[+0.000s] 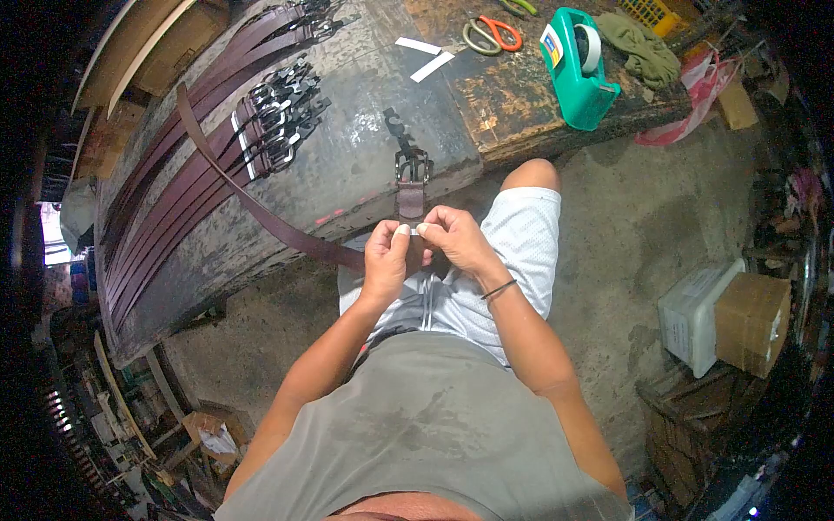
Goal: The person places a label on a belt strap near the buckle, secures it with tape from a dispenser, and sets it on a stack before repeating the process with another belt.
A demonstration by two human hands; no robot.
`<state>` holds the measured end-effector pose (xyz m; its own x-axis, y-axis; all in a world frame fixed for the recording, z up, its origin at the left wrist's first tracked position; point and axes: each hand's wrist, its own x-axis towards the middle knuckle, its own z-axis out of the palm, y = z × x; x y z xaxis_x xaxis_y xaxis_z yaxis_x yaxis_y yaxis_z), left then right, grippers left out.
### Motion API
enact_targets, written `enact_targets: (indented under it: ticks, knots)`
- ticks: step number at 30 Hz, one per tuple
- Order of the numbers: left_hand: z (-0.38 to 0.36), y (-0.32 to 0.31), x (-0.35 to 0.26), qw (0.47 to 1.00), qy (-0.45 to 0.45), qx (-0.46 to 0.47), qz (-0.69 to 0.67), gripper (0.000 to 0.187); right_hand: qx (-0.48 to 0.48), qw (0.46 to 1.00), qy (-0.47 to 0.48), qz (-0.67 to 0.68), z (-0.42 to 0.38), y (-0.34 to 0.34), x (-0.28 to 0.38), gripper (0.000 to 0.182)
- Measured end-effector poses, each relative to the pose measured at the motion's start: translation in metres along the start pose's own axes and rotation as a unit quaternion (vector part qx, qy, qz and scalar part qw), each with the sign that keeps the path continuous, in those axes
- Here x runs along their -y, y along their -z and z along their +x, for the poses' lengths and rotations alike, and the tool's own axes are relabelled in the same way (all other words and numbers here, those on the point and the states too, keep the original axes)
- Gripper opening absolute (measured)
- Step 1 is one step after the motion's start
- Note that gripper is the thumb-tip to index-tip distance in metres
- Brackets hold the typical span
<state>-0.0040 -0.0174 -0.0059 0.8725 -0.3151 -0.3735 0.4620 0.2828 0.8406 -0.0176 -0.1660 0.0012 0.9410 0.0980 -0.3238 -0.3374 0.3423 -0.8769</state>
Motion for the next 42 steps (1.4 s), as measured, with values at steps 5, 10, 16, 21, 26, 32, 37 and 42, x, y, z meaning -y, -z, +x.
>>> enact_targets:
  ticks: [5,10,16,21,26,32,37,42]
  knots:
    - [-0.001,-0.001,0.003,0.998,-0.014,-0.025,0.056,0.016,-0.008,0.999,0.003,-0.037,-0.001,-0.003,0.001,0.013]
    - [-0.002,-0.002,0.001,0.997,-0.018,-0.034,0.069,0.017,-0.006,0.997,0.019,-0.073,-0.001,-0.001,0.003,0.015]
    - [-0.002,-0.002,0.003,0.995,-0.018,-0.044,0.092,0.016,-0.007,0.994,0.031,-0.108,0.000,-0.003,0.010,0.018]
    - [-0.003,-0.005,0.005,0.993,-0.022,-0.053,0.104,0.018,-0.045,0.990,-0.013,-0.134,0.003,-0.003,0.006,0.020]
    - [-0.005,-0.005,-0.004,0.998,-0.002,-0.026,0.049,0.011,-0.063,0.990,0.012,-0.126,0.007,0.000,-0.007,0.020]
    - [-0.005,0.000,-0.004,0.998,0.015,0.003,0.058,0.010,-0.074,0.989,0.000,-0.128,0.006,-0.004,-0.001,0.019]
    - [-0.005,-0.001,-0.003,0.998,0.018,0.003,0.059,0.010,-0.081,0.987,-0.008,-0.139,0.005,-0.004,0.000,0.019]
    - [-0.004,-0.003,-0.004,0.998,0.016,-0.007,0.054,0.010,-0.080,0.990,-0.016,-0.116,0.004,-0.006,0.005,0.019]
